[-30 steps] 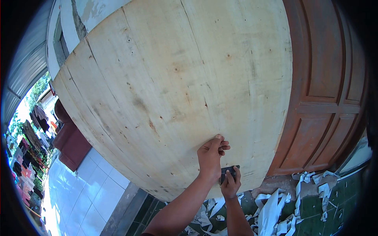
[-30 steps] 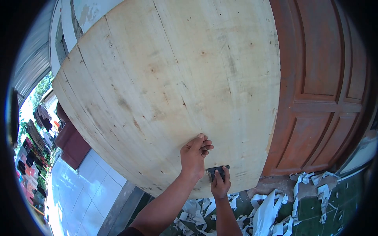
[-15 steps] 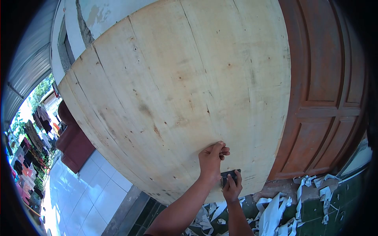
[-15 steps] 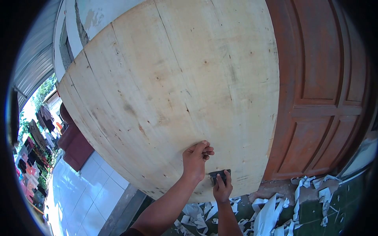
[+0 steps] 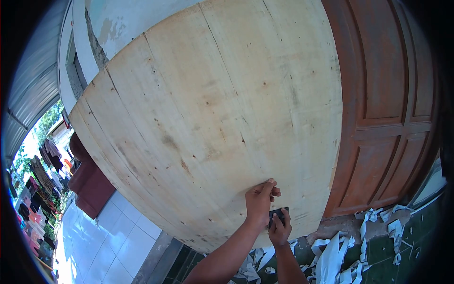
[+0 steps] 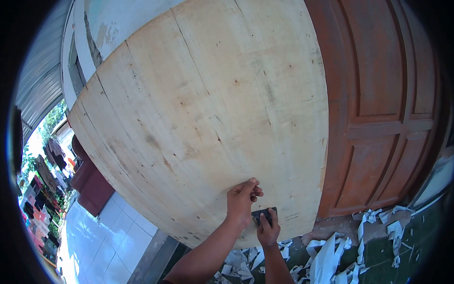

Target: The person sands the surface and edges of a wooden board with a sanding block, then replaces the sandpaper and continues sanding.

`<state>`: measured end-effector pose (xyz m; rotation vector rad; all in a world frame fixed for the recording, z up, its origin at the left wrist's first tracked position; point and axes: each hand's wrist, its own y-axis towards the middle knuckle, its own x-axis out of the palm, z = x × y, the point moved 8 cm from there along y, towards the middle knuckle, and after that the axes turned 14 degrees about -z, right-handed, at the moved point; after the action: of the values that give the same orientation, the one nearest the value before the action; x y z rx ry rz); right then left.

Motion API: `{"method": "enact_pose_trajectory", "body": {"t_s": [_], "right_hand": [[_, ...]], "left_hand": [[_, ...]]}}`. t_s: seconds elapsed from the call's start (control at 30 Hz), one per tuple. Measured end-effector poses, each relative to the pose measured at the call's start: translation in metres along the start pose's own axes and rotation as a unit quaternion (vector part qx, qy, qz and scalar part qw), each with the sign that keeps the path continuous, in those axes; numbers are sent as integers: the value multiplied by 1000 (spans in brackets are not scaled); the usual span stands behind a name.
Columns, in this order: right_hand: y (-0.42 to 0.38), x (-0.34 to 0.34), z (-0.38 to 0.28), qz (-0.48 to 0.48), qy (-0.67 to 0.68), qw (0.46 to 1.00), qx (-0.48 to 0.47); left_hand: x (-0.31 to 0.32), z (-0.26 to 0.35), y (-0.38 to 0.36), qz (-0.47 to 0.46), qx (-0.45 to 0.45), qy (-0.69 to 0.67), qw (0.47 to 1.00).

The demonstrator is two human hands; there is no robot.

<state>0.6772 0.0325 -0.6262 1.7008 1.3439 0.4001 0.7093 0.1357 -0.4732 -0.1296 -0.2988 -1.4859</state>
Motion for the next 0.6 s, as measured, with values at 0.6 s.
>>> {"method": "enact_pose_trajectory", "body": {"t_s": [0.6], "right_hand": [[-4, 2, 1, 8, -29, 1000, -4]], "left_hand": [[-2, -11, 5, 10, 53, -47, 997]]}}
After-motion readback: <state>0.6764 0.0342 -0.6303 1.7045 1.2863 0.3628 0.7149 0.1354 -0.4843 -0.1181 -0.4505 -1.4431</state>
